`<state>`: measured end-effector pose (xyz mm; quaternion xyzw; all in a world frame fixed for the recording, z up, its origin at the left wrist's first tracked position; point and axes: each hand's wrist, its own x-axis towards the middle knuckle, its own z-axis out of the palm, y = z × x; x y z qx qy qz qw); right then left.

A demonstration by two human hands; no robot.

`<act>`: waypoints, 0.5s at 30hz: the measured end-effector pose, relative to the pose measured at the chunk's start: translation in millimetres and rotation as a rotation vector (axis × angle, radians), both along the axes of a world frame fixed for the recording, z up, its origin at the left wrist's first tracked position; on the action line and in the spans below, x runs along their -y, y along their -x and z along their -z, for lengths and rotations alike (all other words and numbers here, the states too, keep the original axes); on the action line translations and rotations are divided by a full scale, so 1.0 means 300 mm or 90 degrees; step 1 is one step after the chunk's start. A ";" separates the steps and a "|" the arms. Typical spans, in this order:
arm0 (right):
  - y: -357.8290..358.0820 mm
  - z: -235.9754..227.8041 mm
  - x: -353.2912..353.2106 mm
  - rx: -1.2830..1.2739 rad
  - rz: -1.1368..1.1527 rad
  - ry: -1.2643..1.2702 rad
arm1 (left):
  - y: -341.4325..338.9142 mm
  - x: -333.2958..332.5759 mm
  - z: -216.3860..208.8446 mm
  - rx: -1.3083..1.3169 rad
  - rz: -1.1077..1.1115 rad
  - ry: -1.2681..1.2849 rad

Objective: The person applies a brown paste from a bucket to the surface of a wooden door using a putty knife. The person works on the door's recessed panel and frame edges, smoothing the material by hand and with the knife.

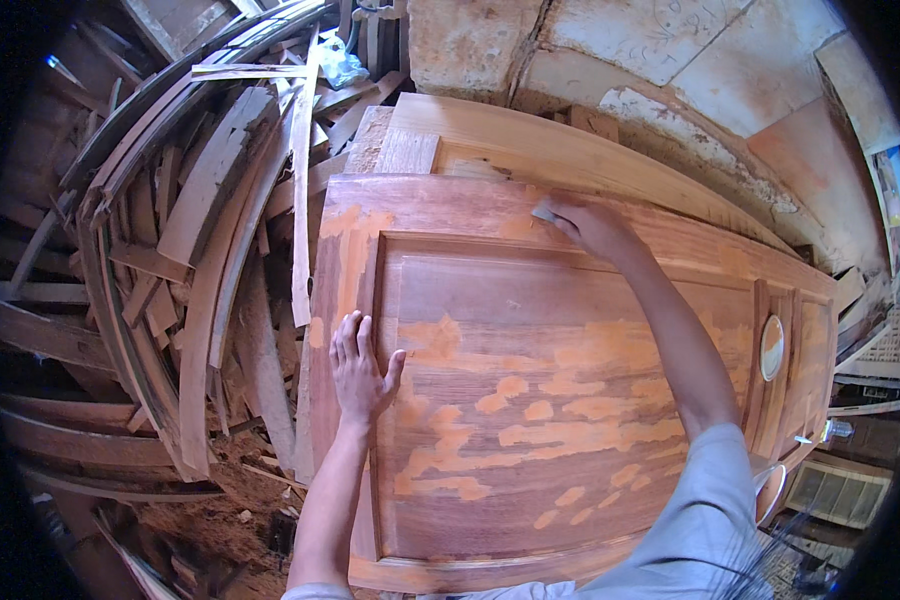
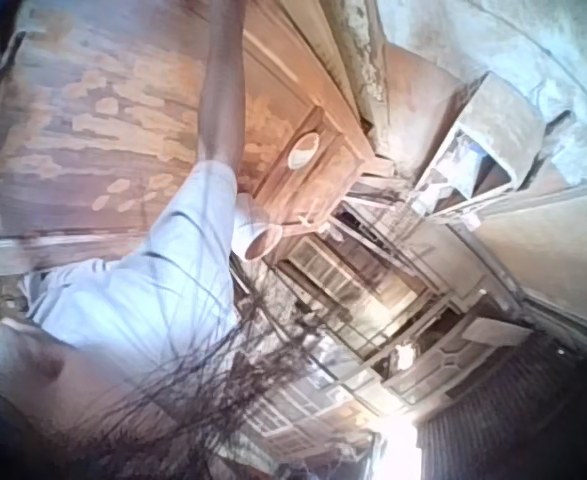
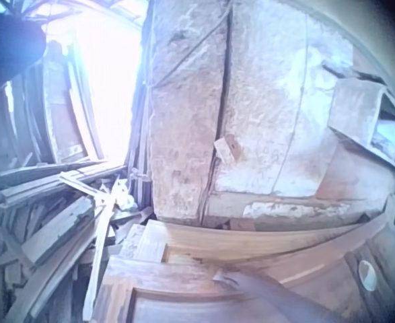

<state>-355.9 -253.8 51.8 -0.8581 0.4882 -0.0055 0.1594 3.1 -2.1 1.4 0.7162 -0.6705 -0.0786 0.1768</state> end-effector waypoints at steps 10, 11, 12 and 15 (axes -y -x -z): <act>-0.200 0.111 -0.077 0.178 0.397 -0.047 | -0.001 0.004 0.005 0.009 0.005 0.010; -0.275 0.112 -0.076 0.187 0.396 -0.048 | -0.013 -0.005 -0.001 0.018 0.005 0.012; -0.318 0.112 -0.078 0.170 0.428 -0.048 | -0.009 -0.008 -0.001 0.012 -0.001 0.005; -0.324 0.149 -0.079 0.150 0.465 -0.007 | 0.006 0.006 -0.003 -0.001 0.002 0.003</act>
